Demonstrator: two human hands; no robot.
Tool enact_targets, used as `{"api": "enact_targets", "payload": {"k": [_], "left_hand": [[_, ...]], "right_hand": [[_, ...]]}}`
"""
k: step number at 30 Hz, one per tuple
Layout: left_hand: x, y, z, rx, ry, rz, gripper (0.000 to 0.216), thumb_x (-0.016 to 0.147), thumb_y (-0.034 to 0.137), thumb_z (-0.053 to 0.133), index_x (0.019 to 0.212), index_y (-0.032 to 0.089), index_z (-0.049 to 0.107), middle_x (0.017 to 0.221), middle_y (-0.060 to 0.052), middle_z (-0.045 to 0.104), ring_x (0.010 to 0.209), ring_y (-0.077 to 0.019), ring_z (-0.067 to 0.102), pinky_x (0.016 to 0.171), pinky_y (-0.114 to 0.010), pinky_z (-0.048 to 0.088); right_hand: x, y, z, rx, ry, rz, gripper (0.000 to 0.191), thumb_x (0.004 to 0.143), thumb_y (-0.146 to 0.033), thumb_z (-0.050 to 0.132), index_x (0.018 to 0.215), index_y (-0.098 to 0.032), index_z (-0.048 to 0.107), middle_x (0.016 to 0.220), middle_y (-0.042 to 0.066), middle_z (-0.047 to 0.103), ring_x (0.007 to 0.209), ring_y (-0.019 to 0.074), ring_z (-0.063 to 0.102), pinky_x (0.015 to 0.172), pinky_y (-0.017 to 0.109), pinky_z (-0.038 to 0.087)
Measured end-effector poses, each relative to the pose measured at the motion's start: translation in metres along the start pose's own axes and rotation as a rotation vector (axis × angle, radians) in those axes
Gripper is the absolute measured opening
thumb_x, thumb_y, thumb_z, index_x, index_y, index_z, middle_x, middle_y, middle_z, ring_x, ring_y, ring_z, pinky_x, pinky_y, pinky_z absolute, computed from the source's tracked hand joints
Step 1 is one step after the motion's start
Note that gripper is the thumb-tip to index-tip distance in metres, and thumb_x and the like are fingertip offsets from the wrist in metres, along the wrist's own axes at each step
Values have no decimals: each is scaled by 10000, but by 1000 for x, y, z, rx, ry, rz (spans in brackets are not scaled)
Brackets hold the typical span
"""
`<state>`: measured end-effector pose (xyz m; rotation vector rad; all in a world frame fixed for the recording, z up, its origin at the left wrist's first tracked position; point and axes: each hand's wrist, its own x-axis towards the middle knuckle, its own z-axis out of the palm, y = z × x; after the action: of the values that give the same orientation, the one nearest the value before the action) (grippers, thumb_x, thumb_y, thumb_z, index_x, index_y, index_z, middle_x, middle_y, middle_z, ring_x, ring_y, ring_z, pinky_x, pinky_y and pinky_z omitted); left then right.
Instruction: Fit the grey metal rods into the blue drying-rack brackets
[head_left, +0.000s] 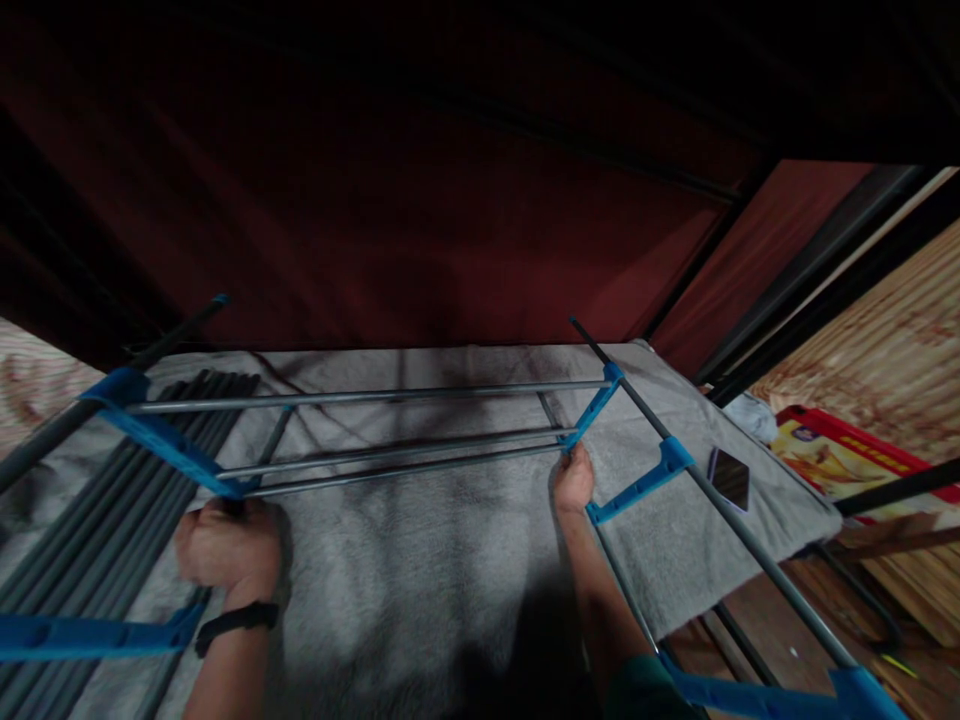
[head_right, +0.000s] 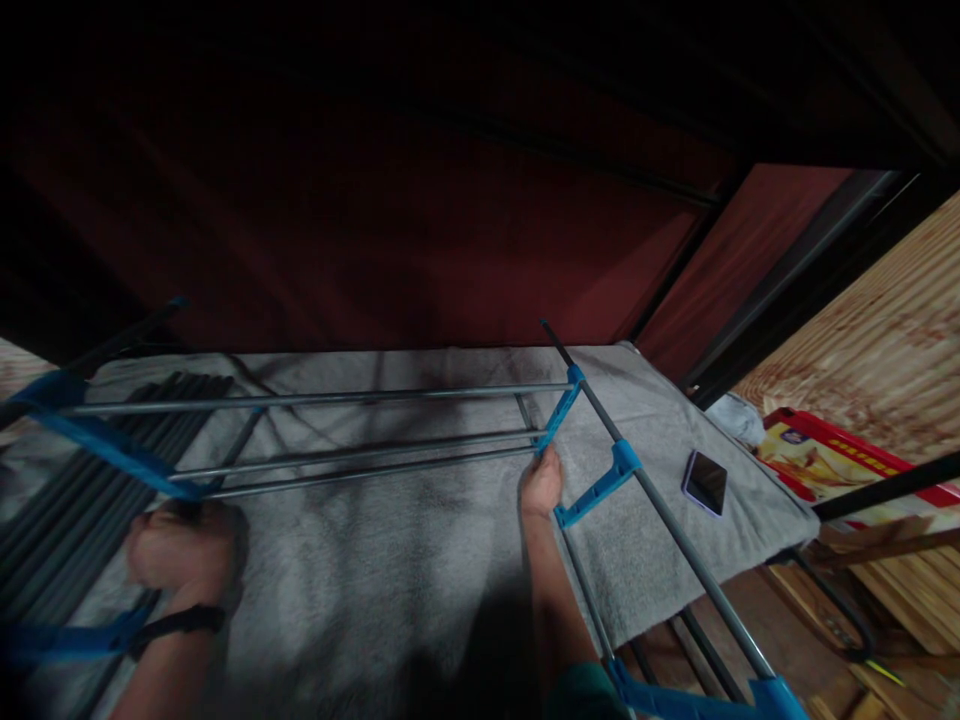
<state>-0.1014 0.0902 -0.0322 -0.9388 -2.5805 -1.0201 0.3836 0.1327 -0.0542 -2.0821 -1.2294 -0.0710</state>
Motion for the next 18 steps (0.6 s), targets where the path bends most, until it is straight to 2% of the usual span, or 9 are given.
{"api": "enact_targets", "payload": {"k": [3, 5, 11, 18], "left_hand": [[-1, -1, -2, -27, -52, -29, 218, 736, 456, 523, 802, 250, 550, 752, -42, 437, 798, -319, 512, 696, -449, 423], [0, 0, -4, -27, -83, -60, 227, 738, 463, 522, 815, 253, 564, 758, -44, 444, 823, -334, 529, 699, -462, 434], [0, 6, -9, -70, -83, -73, 304, 746, 443, 534, 972, 250, 597, 849, -45, 506, 910, -332, 560, 760, -474, 448], [-1, 12, -19, -54, -156, -52, 342, 828, 420, 507, 1037, 179, 630, 980, -123, 585, 1000, -346, 571, 794, -471, 455]], "right_hand": [[1, 0, -2, -6, -25, 18, 462, 855, -163, 380, 1270, -100, 572, 1142, 176, 665, 1080, 282, 616, 948, 378, 448], [1, -1, -3, -16, -39, 28, 474, 847, -171, 391, 1282, -104, 567, 1134, 175, 668, 1084, 285, 621, 949, 379, 451], [-2, -11, -6, -57, -30, 91, 635, 845, -221, 407, 1470, -110, 400, 1277, 203, 630, 1161, 312, 617, 994, 421, 449], [-1, -15, -7, -47, -83, 136, 634, 843, -227, 395, 1470, -135, 412, 1331, 195, 623, 1202, 311, 612, 1019, 441, 449]]}}
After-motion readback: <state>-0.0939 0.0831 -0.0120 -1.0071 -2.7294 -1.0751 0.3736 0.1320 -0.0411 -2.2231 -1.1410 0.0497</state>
